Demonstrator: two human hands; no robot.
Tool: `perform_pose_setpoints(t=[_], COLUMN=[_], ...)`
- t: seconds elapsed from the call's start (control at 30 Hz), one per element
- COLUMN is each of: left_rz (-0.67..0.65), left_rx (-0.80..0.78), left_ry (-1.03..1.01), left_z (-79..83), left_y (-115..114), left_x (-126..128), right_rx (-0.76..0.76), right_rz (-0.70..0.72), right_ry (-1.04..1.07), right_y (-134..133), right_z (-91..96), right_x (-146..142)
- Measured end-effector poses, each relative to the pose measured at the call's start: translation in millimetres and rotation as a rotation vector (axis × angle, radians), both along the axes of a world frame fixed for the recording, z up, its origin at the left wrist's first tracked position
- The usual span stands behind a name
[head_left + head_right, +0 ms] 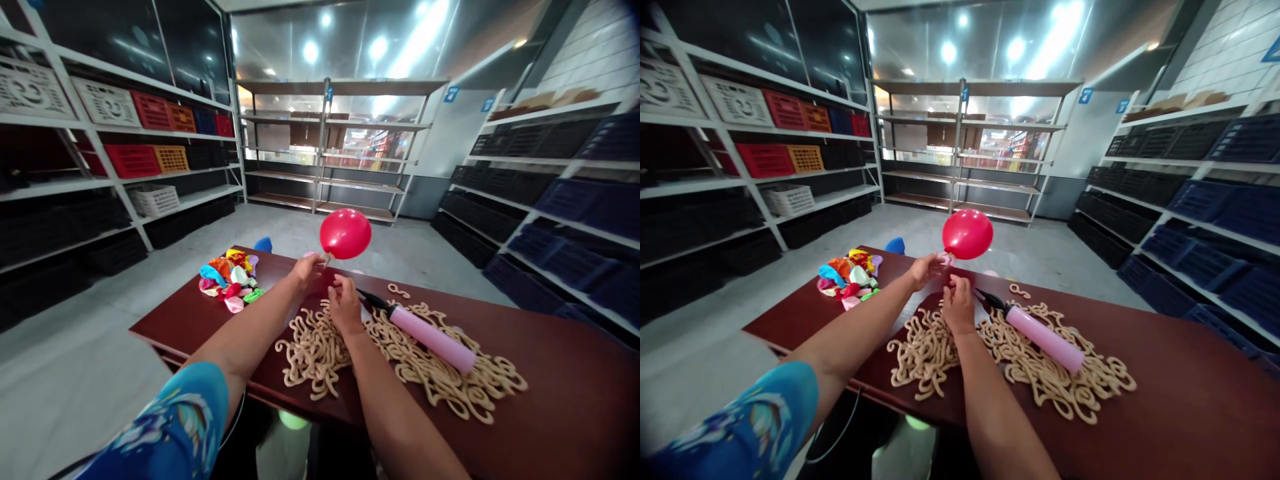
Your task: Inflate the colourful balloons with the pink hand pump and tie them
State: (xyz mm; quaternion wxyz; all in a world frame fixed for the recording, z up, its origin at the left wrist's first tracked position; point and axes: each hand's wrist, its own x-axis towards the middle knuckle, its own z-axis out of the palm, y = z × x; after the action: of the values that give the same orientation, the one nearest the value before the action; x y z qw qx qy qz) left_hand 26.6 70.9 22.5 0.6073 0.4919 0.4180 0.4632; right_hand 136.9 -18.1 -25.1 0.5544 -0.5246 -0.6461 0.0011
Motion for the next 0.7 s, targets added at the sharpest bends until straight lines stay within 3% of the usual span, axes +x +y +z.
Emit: perform_pose_setpoints(t=[0.07, 0.17, 0.3, 0.37, 0.43, 0.53, 0.7], left_rz=[-0.032, -0.072, -0.076, 0.002, 0.048, 0.016, -0.051], left_rx=[0.047, 0.239, 0.424, 0.459, 0.448, 0.384, 0.267], left_ry=[0.104, 0.410, 0.881, 1.098, 1.241, 1.396, 1.541], left_z=[-1.8, -5.8, -1.1, 5.0, 10.0, 10.4, -1.7], left_y=[-3.1, -9.7, -11.1, -9.5, -9.0, -13.4, -27.7], left_x=[-1.6, -17.3, -64.8, -93.4, -118.7, -143.8, -153.8], right_rx=[0.005, 0.010, -0.016, -0.031, -0.042, -0.057, -0.069], right_rz=[0.000, 0.003, 0.019, 0.028, 0.029, 0.025, 0.019], right_ry=[0.002, -0.007, 0.006, 0.005, -0.006, -0.015, -0.031], right_y=[-0.6, -1.6, -2.5, -2.2, -1.5, -0.2, -0.1], right_z=[0.9, 2.3, 3.0, 2.5, 1.4, -0.5, -1.2], right_x=[0.5, 0.7, 0.0, -0.4, -0.5, -0.7, -1.2])
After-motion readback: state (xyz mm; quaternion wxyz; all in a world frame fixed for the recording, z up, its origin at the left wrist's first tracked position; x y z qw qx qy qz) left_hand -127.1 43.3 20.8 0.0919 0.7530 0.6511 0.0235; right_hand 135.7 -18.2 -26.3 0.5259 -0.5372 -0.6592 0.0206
